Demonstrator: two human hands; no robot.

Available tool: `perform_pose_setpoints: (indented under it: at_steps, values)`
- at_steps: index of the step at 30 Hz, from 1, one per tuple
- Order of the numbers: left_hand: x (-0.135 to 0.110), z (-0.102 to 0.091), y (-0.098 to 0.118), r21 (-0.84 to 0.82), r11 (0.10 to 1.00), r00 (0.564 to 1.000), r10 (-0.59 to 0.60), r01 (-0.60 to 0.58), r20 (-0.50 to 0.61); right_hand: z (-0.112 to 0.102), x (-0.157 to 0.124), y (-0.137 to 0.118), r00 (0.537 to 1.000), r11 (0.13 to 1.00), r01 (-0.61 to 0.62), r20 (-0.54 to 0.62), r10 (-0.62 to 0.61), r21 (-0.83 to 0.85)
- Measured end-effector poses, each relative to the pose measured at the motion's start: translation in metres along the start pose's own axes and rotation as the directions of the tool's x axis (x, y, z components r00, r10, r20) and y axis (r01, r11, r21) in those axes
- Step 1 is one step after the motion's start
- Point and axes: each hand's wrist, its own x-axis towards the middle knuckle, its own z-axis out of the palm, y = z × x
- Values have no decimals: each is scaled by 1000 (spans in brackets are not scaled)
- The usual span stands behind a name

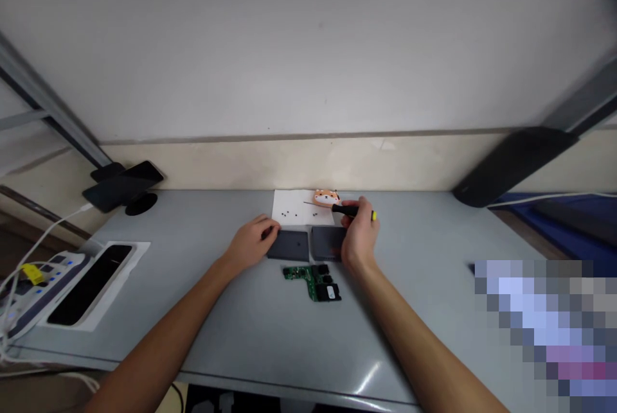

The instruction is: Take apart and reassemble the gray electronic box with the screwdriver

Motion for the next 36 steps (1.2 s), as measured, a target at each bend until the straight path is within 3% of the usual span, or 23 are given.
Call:
perform_pose_setpoints:
  at_steps: [8,13,25,29,36]
  values:
    - [0,2,3,8,1000,999,-15,15,-44,0,0,1,999,998,-41,-31,39,-39]
    - [-1,4,-1,4,1000,998,3,-3,-66,0,0,-1,999,999,24,-33,-25,-44]
    - [0,4,-1,2,1000,996,-24,25,-90,-1,3,-2,995,994,-102,3,102,-38]
    - [0,3,2,28,999,995,-33,36,-92,-3,8,-3,998,999,-41,47,40,15]
    - [0,2,0,-5,1000,998,-5,4,-63,-10,4,-13,973,988,48,230,-13,-149]
